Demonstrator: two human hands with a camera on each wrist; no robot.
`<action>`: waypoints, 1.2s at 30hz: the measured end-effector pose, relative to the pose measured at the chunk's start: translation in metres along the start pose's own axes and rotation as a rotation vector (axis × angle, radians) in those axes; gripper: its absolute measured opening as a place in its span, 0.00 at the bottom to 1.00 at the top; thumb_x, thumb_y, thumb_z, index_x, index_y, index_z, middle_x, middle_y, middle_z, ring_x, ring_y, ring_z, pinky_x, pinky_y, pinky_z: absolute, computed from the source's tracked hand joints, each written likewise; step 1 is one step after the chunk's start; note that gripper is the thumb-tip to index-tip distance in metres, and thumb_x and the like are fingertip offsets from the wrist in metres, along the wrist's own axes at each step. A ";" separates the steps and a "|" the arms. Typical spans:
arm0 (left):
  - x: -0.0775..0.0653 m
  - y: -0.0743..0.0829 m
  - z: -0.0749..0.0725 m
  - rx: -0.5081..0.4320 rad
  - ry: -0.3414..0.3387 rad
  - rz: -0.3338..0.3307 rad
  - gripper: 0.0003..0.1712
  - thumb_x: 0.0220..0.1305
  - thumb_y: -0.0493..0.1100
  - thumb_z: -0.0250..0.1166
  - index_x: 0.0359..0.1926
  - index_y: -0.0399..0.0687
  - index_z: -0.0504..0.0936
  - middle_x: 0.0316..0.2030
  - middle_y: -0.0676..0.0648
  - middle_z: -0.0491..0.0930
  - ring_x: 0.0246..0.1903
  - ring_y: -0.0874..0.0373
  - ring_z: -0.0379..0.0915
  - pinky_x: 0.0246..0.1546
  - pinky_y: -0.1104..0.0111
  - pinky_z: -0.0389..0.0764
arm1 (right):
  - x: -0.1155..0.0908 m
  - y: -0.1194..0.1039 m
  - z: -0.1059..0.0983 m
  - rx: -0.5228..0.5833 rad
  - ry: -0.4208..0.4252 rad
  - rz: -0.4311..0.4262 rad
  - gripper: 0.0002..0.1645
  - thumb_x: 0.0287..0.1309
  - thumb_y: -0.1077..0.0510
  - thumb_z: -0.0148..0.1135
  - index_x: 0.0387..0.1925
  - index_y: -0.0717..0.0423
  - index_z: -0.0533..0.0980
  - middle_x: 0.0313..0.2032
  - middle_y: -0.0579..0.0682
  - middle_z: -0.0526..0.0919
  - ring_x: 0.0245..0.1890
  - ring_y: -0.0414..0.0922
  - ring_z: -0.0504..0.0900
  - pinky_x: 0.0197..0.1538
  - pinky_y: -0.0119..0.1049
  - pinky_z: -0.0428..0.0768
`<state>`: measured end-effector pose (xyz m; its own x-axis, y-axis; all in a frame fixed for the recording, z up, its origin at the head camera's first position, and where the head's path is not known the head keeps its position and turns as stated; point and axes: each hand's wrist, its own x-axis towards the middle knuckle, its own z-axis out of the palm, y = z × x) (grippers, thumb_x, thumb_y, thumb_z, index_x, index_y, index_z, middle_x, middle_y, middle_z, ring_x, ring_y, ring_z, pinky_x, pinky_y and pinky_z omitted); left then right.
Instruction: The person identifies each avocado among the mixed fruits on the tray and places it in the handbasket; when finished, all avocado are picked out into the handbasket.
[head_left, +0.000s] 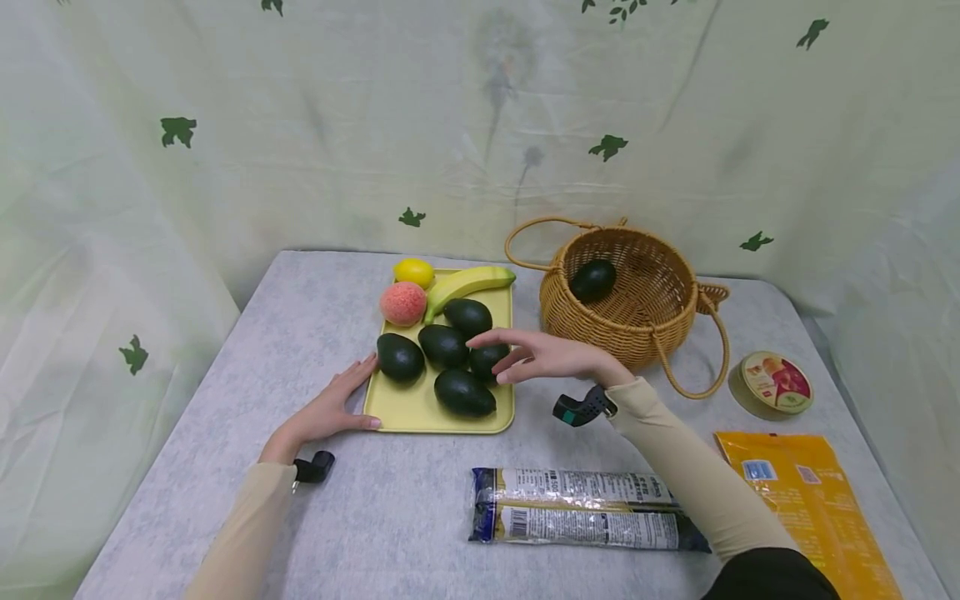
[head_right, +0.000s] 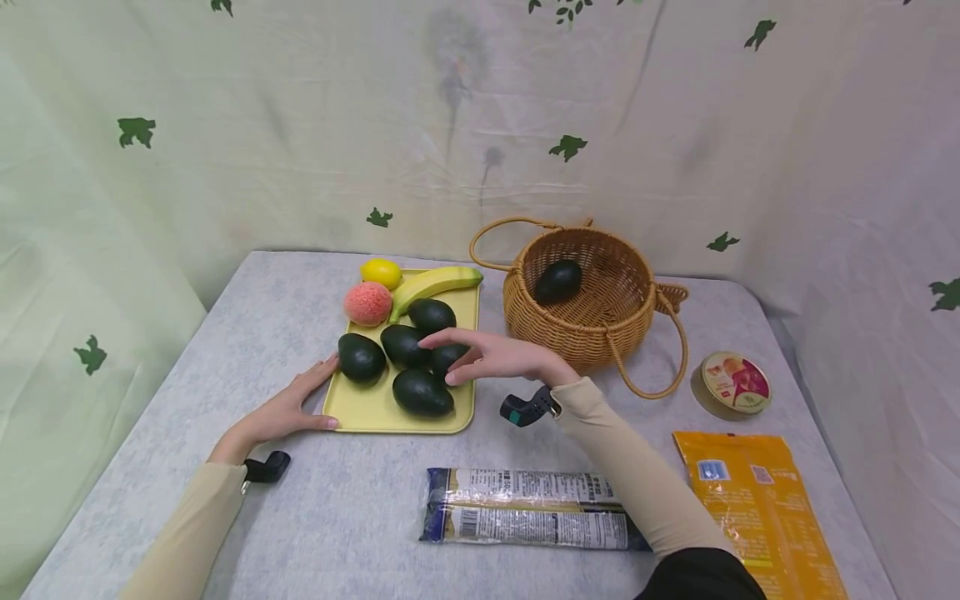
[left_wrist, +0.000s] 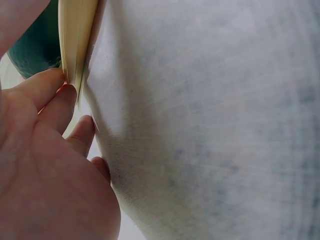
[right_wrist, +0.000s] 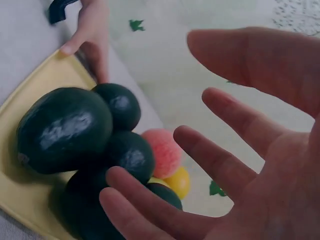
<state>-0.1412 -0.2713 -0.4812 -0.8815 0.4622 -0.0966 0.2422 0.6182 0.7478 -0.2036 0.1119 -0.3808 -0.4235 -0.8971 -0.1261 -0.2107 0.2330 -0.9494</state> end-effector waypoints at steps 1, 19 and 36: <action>0.000 0.000 0.000 0.002 -0.001 -0.004 0.58 0.53 0.49 0.73 0.75 0.41 0.45 0.73 0.36 0.42 0.70 0.34 0.30 0.66 0.40 0.32 | 0.003 0.002 0.002 -0.027 -0.022 -0.002 0.36 0.65 0.58 0.59 0.71 0.51 0.58 0.71 0.49 0.55 0.60 0.60 0.70 0.58 0.42 0.74; -0.002 0.001 0.000 -0.004 0.012 0.010 0.58 0.53 0.50 0.73 0.75 0.41 0.45 0.73 0.36 0.42 0.70 0.33 0.30 0.65 0.40 0.32 | 0.048 0.010 0.032 -0.518 -0.165 0.049 0.38 0.60 0.54 0.63 0.70 0.47 0.61 0.72 0.57 0.50 0.72 0.49 0.49 0.69 0.44 0.57; -0.001 0.000 0.001 0.002 0.005 -0.012 0.59 0.53 0.51 0.73 0.75 0.42 0.45 0.74 0.38 0.41 0.71 0.36 0.30 0.67 0.42 0.31 | 0.060 0.020 0.054 -0.593 -0.011 0.042 0.30 0.54 0.59 0.68 0.59 0.43 0.71 0.64 0.49 0.64 0.62 0.44 0.66 0.60 0.38 0.69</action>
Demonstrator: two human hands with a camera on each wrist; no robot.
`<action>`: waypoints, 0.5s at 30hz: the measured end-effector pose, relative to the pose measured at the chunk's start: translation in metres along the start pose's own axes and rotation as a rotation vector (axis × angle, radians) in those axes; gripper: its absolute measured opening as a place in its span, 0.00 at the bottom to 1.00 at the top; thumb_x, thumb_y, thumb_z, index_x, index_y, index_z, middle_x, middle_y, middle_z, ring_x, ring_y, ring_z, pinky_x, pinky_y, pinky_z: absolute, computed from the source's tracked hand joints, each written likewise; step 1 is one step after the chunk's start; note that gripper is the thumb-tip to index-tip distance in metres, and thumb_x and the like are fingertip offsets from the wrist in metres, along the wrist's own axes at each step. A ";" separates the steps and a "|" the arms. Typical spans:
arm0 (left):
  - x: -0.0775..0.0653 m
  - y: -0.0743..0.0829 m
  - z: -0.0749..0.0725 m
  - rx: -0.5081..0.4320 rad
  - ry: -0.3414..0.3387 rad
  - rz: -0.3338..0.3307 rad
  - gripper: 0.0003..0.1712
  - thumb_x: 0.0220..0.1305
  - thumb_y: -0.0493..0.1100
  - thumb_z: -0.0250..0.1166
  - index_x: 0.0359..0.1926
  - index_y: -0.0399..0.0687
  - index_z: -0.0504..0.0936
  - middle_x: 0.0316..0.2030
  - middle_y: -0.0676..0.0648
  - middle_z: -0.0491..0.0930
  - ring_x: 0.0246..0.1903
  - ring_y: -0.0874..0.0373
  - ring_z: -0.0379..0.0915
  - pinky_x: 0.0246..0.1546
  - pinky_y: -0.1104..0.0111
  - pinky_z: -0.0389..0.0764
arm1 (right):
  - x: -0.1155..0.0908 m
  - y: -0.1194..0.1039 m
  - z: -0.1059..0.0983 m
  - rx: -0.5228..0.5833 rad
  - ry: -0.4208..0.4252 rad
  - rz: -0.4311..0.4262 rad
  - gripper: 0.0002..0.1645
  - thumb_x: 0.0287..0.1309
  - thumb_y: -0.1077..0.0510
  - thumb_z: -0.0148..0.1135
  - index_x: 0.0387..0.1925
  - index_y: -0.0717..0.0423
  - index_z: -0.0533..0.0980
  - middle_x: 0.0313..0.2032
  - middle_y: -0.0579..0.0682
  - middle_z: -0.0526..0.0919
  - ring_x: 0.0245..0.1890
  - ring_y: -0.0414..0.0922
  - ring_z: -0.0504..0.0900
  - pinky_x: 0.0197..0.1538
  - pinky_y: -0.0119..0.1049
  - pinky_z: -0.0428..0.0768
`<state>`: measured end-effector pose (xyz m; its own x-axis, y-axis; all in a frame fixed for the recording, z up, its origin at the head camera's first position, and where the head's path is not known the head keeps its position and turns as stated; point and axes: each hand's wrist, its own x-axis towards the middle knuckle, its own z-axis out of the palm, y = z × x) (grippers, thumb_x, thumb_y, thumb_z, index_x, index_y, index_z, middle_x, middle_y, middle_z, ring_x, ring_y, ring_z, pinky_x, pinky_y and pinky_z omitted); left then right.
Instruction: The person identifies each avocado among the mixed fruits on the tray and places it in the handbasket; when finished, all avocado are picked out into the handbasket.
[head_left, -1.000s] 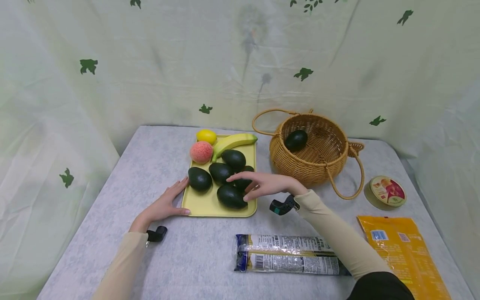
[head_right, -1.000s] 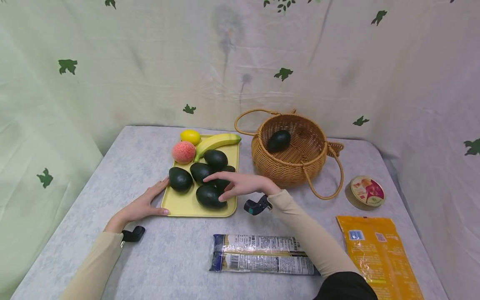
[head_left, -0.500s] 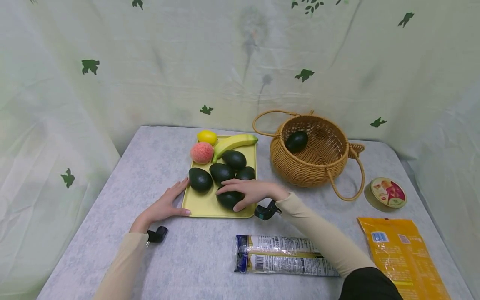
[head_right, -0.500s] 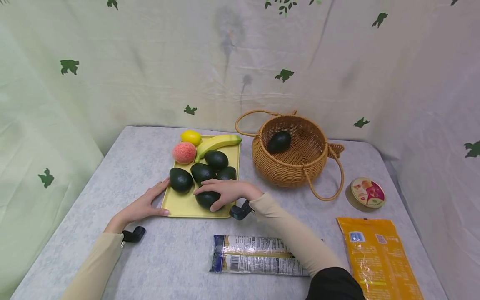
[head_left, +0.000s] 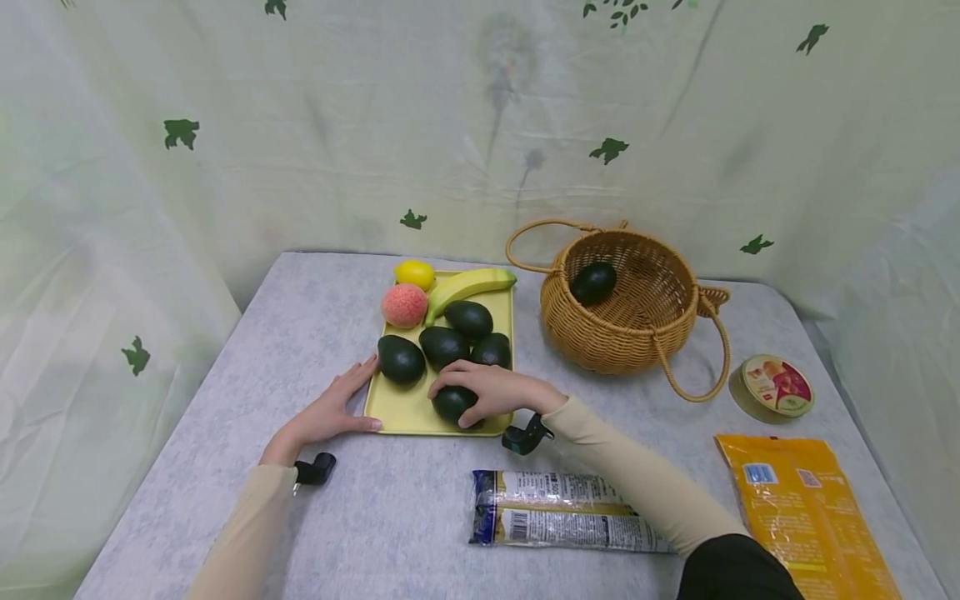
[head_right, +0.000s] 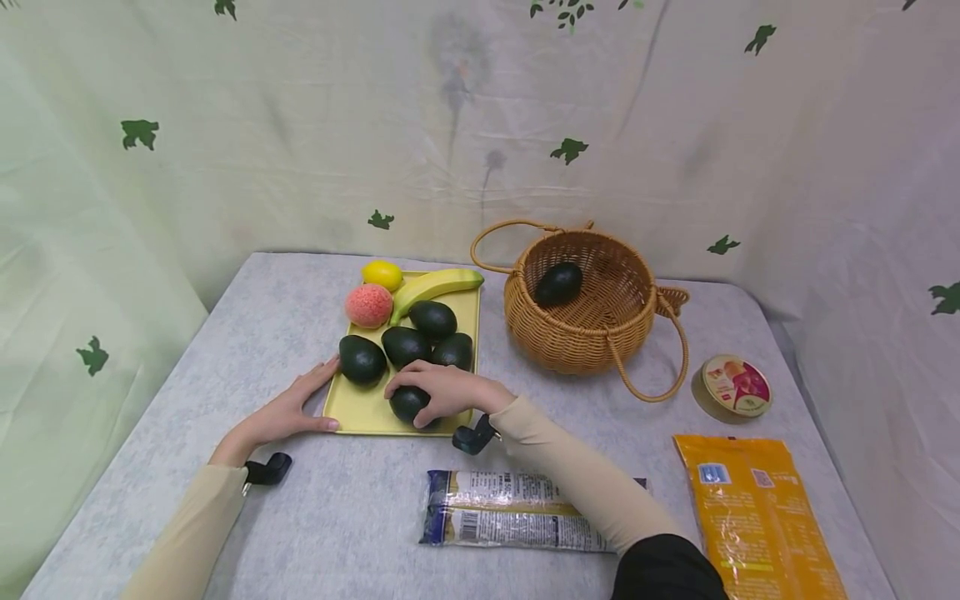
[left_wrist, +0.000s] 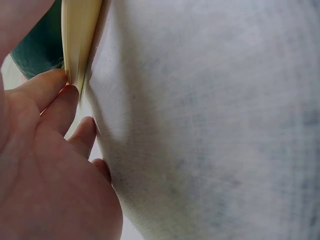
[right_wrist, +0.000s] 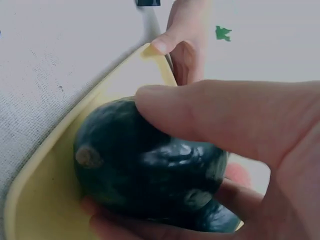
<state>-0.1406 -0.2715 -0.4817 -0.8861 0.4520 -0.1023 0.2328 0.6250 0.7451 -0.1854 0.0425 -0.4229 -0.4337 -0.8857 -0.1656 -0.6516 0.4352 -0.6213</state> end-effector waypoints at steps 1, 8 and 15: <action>0.000 0.000 0.000 -0.002 0.001 0.003 0.59 0.53 0.51 0.73 0.75 0.42 0.45 0.74 0.37 0.41 0.71 0.35 0.30 0.66 0.42 0.31 | -0.001 0.001 0.000 0.021 0.013 -0.013 0.30 0.53 0.60 0.69 0.58 0.44 0.72 0.63 0.49 0.65 0.62 0.43 0.66 0.60 0.37 0.68; -0.001 0.000 0.002 -0.006 0.005 0.005 0.59 0.53 0.51 0.73 0.75 0.41 0.45 0.73 0.36 0.41 0.70 0.35 0.30 0.66 0.42 0.31 | -0.014 0.010 -0.013 0.291 0.060 -0.079 0.31 0.53 0.62 0.69 0.60 0.48 0.72 0.63 0.46 0.67 0.63 0.41 0.64 0.61 0.38 0.68; -0.001 0.001 0.000 -0.003 0.008 0.021 0.59 0.53 0.50 0.73 0.75 0.41 0.45 0.73 0.35 0.42 0.70 0.34 0.30 0.66 0.41 0.32 | -0.040 0.012 -0.040 0.577 0.101 -0.040 0.33 0.59 0.58 0.66 0.64 0.44 0.67 0.66 0.43 0.62 0.63 0.44 0.64 0.57 0.44 0.74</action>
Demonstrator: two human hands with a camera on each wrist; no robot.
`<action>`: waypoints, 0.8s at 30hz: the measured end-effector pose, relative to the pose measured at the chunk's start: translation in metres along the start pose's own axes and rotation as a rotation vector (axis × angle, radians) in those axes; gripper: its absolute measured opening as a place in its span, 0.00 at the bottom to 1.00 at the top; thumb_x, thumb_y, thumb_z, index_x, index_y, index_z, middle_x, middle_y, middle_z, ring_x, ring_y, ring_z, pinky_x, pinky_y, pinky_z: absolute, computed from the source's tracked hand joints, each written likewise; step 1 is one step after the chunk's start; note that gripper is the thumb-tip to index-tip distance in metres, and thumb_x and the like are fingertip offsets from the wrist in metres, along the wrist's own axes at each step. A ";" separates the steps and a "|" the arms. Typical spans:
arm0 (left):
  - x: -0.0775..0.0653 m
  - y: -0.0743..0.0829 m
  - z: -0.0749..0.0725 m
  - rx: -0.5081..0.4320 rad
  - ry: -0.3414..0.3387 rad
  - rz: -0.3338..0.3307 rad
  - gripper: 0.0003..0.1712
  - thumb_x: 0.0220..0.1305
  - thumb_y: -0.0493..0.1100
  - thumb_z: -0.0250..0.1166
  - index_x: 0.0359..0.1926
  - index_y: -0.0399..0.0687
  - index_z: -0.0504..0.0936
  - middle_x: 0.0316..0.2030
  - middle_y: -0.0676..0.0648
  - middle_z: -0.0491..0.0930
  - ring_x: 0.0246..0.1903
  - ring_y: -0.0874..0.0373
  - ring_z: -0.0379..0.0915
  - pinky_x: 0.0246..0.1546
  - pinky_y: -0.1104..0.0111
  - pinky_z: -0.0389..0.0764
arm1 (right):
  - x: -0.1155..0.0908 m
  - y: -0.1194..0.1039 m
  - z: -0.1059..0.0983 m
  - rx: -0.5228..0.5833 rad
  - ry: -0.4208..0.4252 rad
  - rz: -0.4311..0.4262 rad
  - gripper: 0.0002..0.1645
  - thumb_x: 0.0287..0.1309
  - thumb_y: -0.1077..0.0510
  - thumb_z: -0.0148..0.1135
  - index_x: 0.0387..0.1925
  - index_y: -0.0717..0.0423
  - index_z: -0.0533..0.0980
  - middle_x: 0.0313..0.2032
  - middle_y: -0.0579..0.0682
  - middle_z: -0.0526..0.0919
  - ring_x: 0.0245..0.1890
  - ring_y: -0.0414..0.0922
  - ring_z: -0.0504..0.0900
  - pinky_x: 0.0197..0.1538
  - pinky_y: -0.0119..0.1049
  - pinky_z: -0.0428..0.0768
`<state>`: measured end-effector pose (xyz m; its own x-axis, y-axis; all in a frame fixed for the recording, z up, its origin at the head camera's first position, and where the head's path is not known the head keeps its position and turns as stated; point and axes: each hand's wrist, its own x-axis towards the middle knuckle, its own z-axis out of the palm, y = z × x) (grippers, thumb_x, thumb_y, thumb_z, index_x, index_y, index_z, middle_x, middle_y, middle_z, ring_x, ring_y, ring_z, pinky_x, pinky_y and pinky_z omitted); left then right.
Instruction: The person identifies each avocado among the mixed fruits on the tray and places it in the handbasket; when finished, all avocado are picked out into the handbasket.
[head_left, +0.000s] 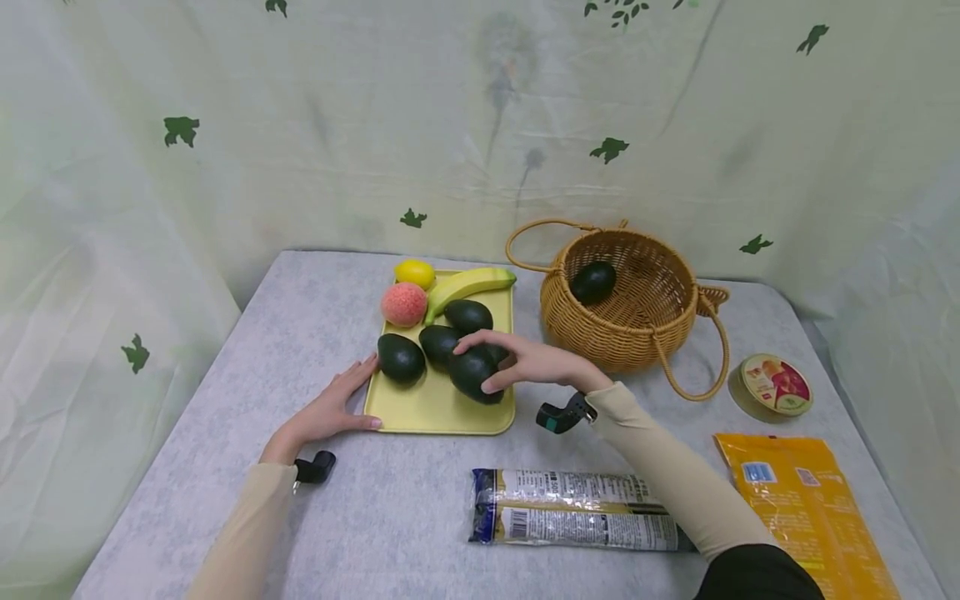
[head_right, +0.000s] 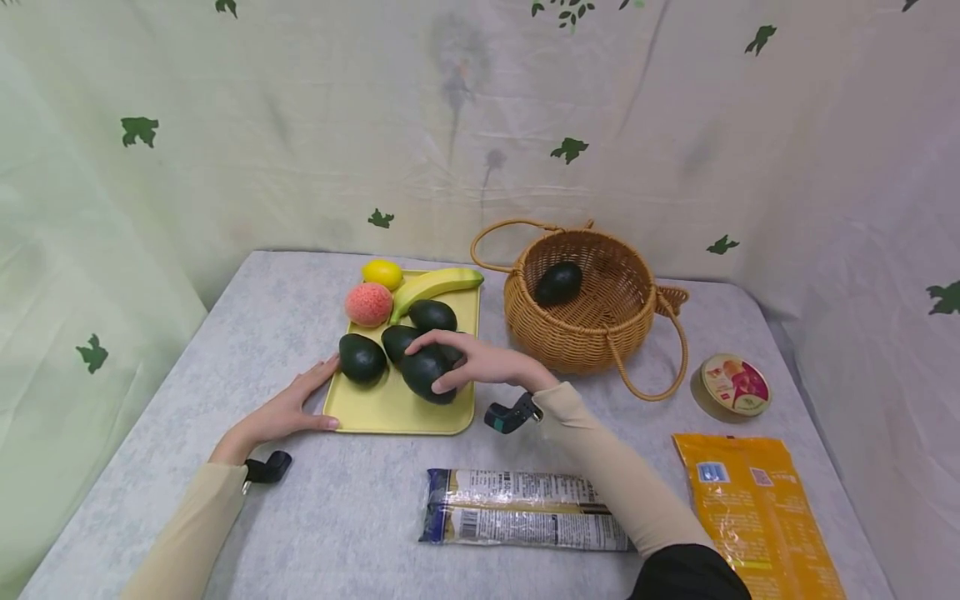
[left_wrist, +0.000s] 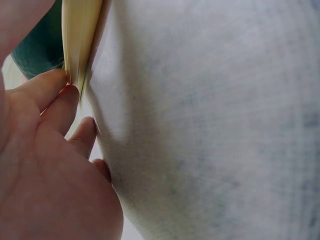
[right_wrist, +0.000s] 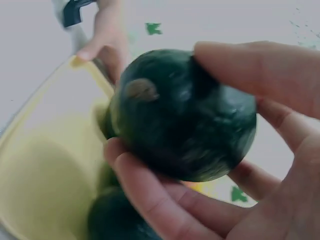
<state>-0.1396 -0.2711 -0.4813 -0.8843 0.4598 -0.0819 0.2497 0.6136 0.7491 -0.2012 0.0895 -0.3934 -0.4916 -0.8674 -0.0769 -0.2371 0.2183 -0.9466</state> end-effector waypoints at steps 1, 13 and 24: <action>0.000 0.000 0.000 0.003 -0.001 -0.002 0.59 0.53 0.50 0.73 0.75 0.41 0.45 0.73 0.36 0.42 0.70 0.34 0.30 0.66 0.42 0.32 | -0.003 -0.002 -0.003 0.020 0.017 0.002 0.33 0.59 0.58 0.66 0.64 0.43 0.67 0.67 0.42 0.61 0.62 0.45 0.66 0.56 0.45 0.74; 0.002 0.002 -0.001 0.010 -0.015 -0.025 0.60 0.53 0.50 0.74 0.75 0.41 0.45 0.74 0.37 0.42 0.71 0.36 0.30 0.67 0.43 0.31 | -0.038 -0.013 -0.038 0.192 0.310 -0.038 0.34 0.58 0.62 0.63 0.66 0.49 0.66 0.68 0.46 0.59 0.59 0.52 0.69 0.48 0.45 0.78; 0.001 0.000 0.001 0.004 0.002 -0.015 0.59 0.53 0.49 0.73 0.75 0.41 0.46 0.73 0.35 0.43 0.70 0.34 0.30 0.66 0.42 0.32 | -0.079 -0.025 -0.070 0.173 0.470 -0.025 0.33 0.60 0.63 0.62 0.65 0.46 0.64 0.66 0.53 0.62 0.59 0.54 0.69 0.53 0.43 0.76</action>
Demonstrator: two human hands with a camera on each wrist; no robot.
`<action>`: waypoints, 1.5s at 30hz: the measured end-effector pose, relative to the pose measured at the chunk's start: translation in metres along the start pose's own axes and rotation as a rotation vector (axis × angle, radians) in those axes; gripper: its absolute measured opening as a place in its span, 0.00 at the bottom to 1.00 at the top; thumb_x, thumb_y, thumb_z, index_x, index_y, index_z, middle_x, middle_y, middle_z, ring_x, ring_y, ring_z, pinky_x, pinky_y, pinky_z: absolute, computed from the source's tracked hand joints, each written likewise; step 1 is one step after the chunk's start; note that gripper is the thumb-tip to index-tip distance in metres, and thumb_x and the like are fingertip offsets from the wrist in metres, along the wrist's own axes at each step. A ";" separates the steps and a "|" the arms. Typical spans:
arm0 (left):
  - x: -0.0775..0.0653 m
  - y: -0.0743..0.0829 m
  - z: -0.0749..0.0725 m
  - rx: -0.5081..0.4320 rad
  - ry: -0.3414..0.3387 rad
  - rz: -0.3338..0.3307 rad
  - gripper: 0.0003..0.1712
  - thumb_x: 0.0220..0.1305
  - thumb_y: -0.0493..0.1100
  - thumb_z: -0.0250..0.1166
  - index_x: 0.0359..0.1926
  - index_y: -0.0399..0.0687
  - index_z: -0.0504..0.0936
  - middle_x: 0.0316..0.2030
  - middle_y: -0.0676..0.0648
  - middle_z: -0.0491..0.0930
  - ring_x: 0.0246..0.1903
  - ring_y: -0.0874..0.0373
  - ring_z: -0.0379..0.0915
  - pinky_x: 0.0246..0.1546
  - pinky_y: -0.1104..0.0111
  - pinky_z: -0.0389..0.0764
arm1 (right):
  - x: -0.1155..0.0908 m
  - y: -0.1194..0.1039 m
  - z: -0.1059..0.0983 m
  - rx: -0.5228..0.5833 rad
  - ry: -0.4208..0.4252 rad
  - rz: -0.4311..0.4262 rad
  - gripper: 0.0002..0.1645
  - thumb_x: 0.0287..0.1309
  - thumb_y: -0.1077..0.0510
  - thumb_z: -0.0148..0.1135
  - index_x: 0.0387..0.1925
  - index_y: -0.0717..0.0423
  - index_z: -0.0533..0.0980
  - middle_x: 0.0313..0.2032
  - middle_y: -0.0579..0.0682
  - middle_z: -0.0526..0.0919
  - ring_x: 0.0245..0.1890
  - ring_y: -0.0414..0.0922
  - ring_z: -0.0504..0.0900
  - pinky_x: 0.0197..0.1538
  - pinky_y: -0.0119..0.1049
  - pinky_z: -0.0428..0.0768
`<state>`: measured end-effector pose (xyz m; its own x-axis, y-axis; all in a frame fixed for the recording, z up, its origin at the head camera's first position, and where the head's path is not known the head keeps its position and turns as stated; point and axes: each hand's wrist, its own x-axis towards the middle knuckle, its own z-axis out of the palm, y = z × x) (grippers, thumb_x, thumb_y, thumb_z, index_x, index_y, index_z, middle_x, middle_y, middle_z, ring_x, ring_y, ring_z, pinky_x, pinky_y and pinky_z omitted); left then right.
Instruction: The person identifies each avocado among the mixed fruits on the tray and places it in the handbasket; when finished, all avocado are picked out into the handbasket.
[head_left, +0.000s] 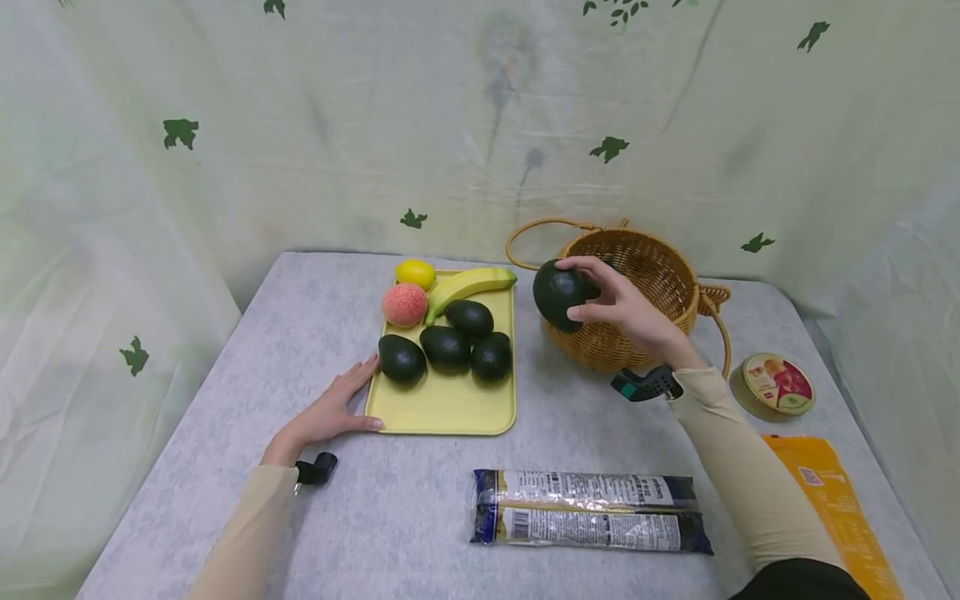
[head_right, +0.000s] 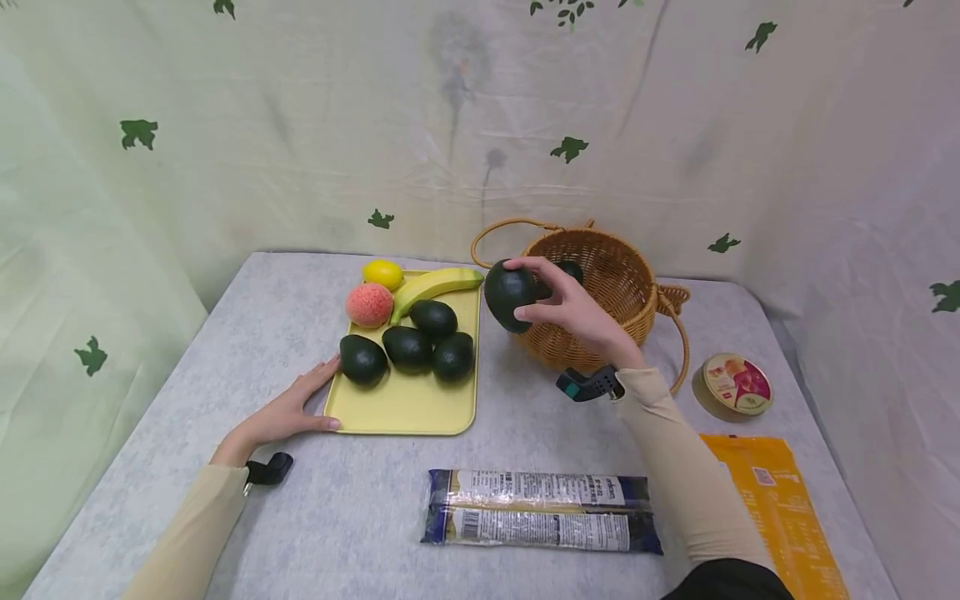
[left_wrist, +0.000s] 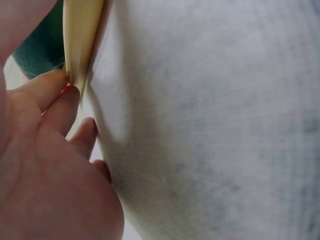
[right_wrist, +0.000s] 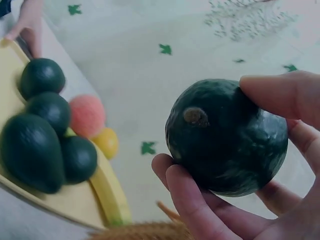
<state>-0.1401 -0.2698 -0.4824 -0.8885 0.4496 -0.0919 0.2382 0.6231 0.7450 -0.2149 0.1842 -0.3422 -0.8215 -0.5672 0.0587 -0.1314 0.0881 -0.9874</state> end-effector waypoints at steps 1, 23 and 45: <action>0.000 0.000 0.000 0.001 0.002 0.000 0.58 0.53 0.49 0.73 0.75 0.41 0.46 0.73 0.35 0.43 0.70 0.34 0.30 0.66 0.42 0.32 | -0.002 -0.001 -0.004 0.011 0.013 0.005 0.33 0.60 0.64 0.62 0.65 0.45 0.64 0.65 0.53 0.62 0.59 0.54 0.69 0.53 0.43 0.76; -0.002 0.000 0.001 0.003 0.008 0.007 0.59 0.53 0.50 0.73 0.75 0.41 0.45 0.73 0.35 0.43 0.70 0.33 0.31 0.66 0.41 0.32 | -0.035 0.003 -0.076 0.158 0.327 0.014 0.33 0.65 0.67 0.54 0.67 0.42 0.61 0.68 0.54 0.54 0.54 0.46 0.70 0.40 0.30 0.79; 0.000 -0.001 0.000 0.007 -0.004 -0.019 0.61 0.52 0.51 0.74 0.75 0.43 0.43 0.74 0.38 0.42 0.71 0.36 0.30 0.67 0.44 0.31 | 0.004 0.022 -0.063 -0.204 0.179 0.245 0.35 0.63 0.61 0.61 0.68 0.50 0.59 0.69 0.57 0.50 0.54 0.58 0.72 0.49 0.47 0.80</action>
<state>-0.1404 -0.2699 -0.4829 -0.8912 0.4404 -0.1084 0.2245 0.6360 0.7383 -0.2564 0.2356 -0.3539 -0.9242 -0.3581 -0.1328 -0.0123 0.3754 -0.9268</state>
